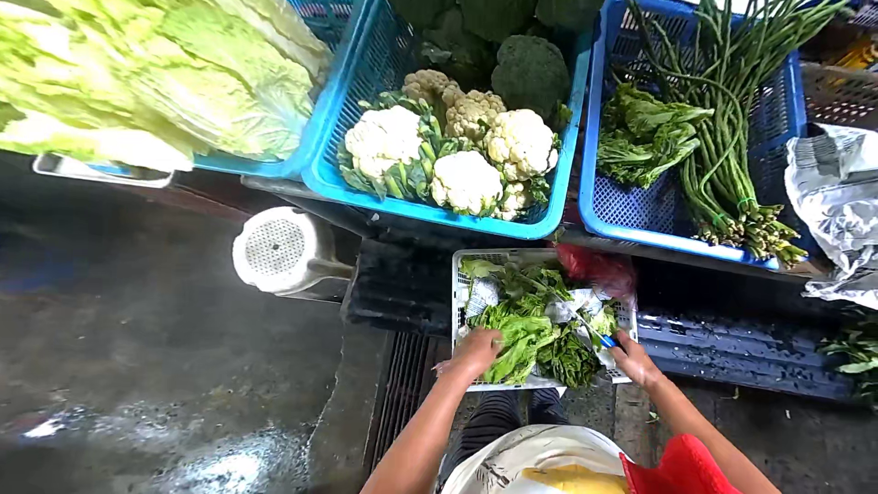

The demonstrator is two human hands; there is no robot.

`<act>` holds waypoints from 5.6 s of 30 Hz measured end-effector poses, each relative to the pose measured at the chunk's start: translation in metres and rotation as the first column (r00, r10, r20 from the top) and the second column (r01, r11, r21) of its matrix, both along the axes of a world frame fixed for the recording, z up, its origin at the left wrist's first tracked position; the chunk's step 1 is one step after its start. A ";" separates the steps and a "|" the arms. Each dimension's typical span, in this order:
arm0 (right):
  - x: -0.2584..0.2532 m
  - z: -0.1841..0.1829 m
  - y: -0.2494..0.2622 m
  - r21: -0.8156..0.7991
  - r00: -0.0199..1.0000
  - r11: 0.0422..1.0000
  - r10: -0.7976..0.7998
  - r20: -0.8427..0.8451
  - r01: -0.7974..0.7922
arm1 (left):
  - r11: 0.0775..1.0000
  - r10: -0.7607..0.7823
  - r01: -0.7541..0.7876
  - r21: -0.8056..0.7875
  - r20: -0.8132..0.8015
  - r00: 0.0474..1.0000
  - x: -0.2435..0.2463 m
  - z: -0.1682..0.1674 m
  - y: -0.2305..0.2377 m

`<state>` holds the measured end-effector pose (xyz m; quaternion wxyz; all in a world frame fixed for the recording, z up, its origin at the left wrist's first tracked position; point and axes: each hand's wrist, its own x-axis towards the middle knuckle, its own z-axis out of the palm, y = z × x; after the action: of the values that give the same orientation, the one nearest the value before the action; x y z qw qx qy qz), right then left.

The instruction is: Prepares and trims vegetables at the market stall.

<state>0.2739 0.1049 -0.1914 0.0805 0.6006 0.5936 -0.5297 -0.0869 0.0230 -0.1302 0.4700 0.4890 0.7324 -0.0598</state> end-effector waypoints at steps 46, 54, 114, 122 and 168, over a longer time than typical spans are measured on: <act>-0.020 0.019 -0.009 0.045 0.975 0.977 0.206 0.077 -0.210 | 0.727 0.339 -0.510 0.460 0.406 0.849 0.009 0.057 -0.024; -0.044 0.030 -0.013 0.049 0.960 0.969 0.233 0.153 -0.243 | 0.647 0.380 -0.753 0.119 0.806 0.454 0.032 0.069 -0.023; -0.069 0.044 -0.009 -0.062 0.878 0.952 0.300 0.374 -0.299 | 0.997 -0.068 0.073 0.038 -0.119 0.991 0.101 -0.088 0.000; 0.008 0.046 -0.031 0.153 1.000 0.988 -0.013 0.028 0.009 | 0.998 -0.027 0.037 0.051 -0.178 0.984 0.027 -0.088 0.024; -0.100 0.089 -0.016 0.749 0.766 0.662 0.470 -0.439 0.022 | 0.539 0.744 -0.622 -0.568 0.667 0.036 0.065 -0.007 -0.022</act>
<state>0.1738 0.0891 -0.1020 -0.2834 0.2996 0.8180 -0.4010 -0.0215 0.0012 -0.1367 0.7649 0.0036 0.5175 0.3837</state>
